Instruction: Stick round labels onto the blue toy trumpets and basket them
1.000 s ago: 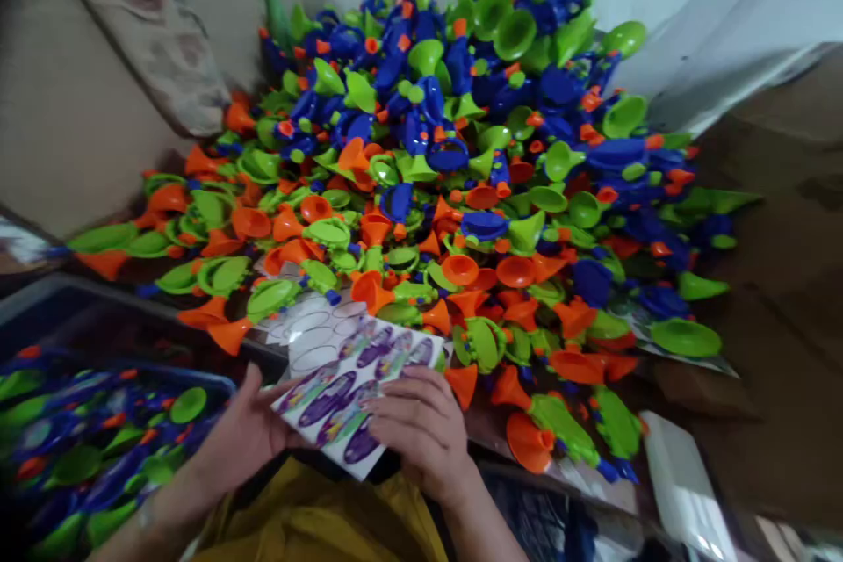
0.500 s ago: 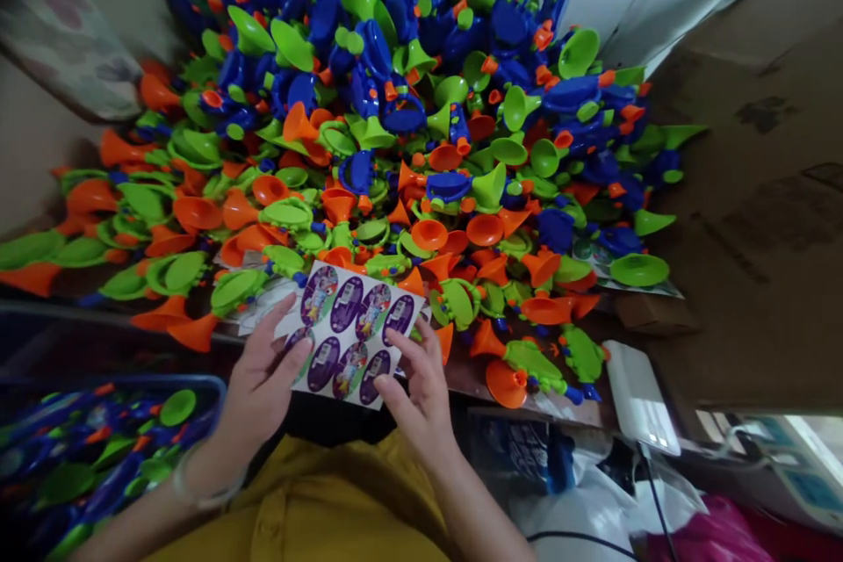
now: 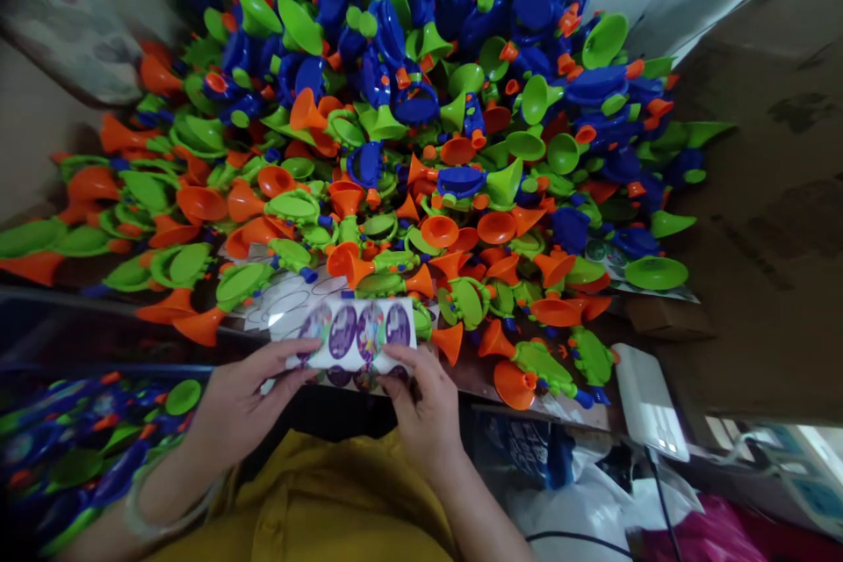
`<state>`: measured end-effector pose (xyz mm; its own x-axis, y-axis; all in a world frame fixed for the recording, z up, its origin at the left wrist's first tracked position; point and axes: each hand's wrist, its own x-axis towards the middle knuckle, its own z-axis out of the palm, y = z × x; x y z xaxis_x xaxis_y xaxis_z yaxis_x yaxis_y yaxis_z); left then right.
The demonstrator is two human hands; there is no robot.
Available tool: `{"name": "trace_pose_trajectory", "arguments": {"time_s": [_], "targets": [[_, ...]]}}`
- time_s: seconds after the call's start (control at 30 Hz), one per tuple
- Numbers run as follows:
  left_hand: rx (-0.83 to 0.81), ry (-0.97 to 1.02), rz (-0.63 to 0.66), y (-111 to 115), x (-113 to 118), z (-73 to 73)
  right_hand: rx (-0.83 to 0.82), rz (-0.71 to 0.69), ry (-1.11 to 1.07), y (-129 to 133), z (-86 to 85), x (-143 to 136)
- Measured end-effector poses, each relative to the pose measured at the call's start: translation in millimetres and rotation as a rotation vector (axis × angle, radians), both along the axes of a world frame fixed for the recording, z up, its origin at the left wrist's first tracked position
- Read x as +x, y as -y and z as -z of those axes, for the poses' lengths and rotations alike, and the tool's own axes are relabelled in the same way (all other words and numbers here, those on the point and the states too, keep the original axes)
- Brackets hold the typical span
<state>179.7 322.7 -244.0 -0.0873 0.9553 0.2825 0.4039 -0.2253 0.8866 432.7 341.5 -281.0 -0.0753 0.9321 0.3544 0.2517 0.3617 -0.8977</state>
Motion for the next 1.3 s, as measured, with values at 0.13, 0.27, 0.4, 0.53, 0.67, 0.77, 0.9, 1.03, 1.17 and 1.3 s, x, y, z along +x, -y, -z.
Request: {"name": "trace_pose_trajectory", "arguments": {"time_s": [0.13,0.27,0.4,0.53,0.67,0.77,0.9,1.03,1.17,1.3], "targets": [[-0.103,0.139,0.035,11,-7,3.4,0.103,-0.077,0.179,10,-7.0,8],[-0.178,0.194,0.05,14,-5,1.5,0.179,0.003,0.482,11,-17.4,9],[-0.161,0.139,0.079,9,6,-5.2,0.346,-0.02,0.493,0,-33.6,-10],[-0.177,0.245,0.123,6,12,-10.7,0.366,-0.165,0.407,-14,-44.0,-35],[-0.222,0.335,0.117,5,9,-15.0,0.403,-0.161,0.343,-20,-46.2,-48],[-0.232,0.346,0.102,3,6,-16.7,0.476,-0.124,0.34,-19,-48.5,-53],[-0.227,0.35,0.102,-1,5,-15.8,0.593,-0.089,0.36,-20,-49.3,-60],[-0.322,0.512,0.092,-4,3,-10.3,0.718,-0.035,0.39,-18,-42.6,-60],[-0.353,0.598,-0.08,-10,-7,-3.1,0.685,-0.43,0.342,-4,-44.2,-51],[-0.283,0.571,-0.142,-17,-14,1.4,0.542,-0.545,0.253,1,-62.3,-40]]}}
